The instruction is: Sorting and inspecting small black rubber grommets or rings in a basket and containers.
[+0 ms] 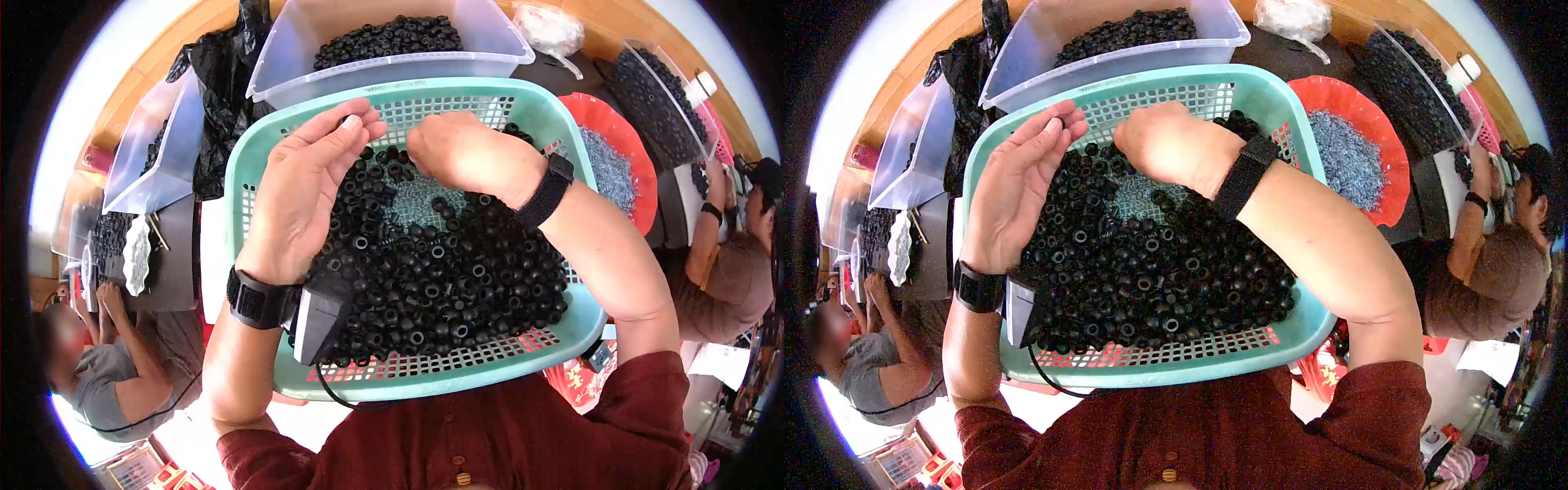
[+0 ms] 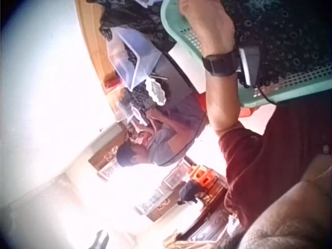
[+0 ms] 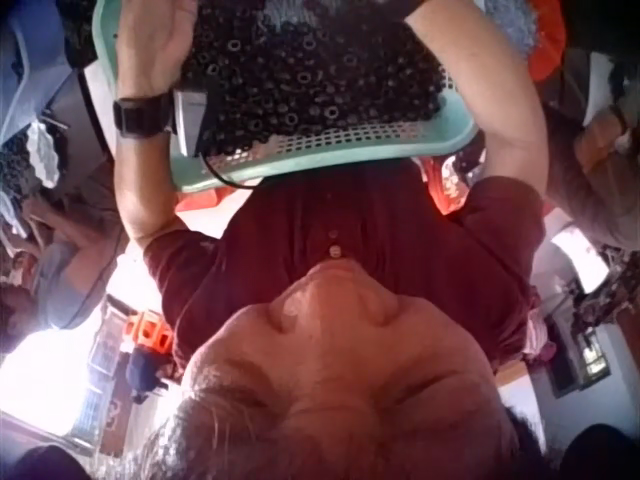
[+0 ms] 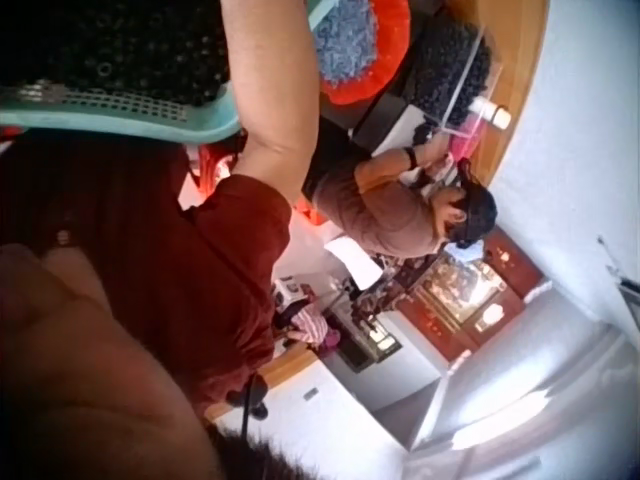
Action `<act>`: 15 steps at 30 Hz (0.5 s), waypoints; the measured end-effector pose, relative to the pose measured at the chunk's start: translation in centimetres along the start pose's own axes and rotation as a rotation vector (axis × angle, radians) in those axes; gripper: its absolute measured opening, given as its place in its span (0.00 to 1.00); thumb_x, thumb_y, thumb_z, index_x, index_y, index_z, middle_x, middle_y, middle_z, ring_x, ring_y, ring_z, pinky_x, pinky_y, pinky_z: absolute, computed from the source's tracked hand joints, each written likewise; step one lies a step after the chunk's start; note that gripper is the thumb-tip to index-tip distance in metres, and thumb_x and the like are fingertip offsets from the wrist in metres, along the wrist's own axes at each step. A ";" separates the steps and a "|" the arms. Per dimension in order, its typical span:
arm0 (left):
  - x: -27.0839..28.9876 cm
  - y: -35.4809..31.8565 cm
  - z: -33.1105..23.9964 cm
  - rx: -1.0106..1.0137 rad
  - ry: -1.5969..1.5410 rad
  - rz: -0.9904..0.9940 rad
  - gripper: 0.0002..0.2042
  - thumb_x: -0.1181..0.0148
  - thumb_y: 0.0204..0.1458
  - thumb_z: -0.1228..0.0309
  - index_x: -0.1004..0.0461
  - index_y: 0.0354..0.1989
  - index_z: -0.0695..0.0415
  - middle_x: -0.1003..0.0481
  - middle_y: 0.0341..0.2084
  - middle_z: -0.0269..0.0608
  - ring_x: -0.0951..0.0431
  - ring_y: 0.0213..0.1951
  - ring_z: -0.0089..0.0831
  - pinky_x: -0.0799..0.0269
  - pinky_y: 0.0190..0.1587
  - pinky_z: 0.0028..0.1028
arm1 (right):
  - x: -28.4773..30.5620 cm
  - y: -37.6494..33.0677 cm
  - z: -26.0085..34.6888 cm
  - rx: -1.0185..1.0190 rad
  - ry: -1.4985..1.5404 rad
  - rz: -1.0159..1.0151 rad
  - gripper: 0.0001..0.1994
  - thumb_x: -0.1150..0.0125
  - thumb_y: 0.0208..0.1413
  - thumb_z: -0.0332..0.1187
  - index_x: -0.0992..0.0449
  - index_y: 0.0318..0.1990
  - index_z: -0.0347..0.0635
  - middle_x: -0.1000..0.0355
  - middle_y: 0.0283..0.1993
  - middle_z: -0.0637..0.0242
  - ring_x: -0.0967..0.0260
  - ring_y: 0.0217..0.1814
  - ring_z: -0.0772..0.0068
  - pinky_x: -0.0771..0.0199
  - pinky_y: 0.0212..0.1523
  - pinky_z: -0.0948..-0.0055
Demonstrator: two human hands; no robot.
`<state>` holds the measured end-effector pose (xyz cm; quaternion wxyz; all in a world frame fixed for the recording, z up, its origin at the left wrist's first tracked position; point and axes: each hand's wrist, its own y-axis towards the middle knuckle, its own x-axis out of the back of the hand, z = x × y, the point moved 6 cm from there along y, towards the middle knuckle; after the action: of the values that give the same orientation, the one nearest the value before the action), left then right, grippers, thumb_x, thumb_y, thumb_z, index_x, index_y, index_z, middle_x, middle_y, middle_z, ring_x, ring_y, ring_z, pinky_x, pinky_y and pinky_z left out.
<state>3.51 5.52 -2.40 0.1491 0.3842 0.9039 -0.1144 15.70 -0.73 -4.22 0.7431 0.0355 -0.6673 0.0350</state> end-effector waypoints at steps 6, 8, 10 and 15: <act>-0.4 -0.6 0.2 0.045 0.018 0.030 0.13 0.47 0.58 0.69 0.28 0.47 0.64 0.25 0.41 0.42 0.25 0.39 0.23 0.30 0.43 0.19 | 0.2 -0.3 0.4 0.043 0.009 -0.005 0.07 0.48 0.48 0.27 0.25 0.23 0.36 0.27 0.24 0.54 0.27 0.29 0.53 0.27 0.29 0.61; -0.3 -0.6 0.3 0.071 0.031 0.023 0.13 0.46 0.58 0.66 0.27 0.45 0.62 0.24 0.39 0.39 0.26 0.35 0.19 0.31 0.39 0.17 | -0.2 0.0 0.5 0.039 0.023 0.041 0.06 0.47 0.47 0.26 0.25 0.23 0.36 0.27 0.23 0.55 0.27 0.29 0.53 0.27 0.29 0.62; -0.3 -0.5 0.5 0.065 0.039 0.038 0.13 0.46 0.58 0.66 0.27 0.46 0.62 0.24 0.38 0.37 0.27 0.34 0.18 0.32 0.39 0.17 | -0.5 0.1 0.4 0.033 0.036 0.085 0.04 0.46 0.45 0.25 0.25 0.23 0.36 0.28 0.23 0.55 0.27 0.29 0.53 0.27 0.30 0.62; -0.3 -0.4 0.7 0.071 0.040 0.058 0.15 0.47 0.58 0.66 0.28 0.49 0.62 0.24 0.37 0.34 0.28 0.33 0.17 0.33 0.40 0.16 | 0.0 -0.3 1.2 0.119 0.018 0.039 0.03 0.39 0.39 0.25 0.25 0.23 0.35 0.27 0.24 0.55 0.26 0.32 0.54 0.26 0.33 0.63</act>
<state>3.53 4.84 -2.88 0.1207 0.4177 0.8904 -0.1345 14.57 -1.19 -4.09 0.7448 0.0663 -0.6580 0.0891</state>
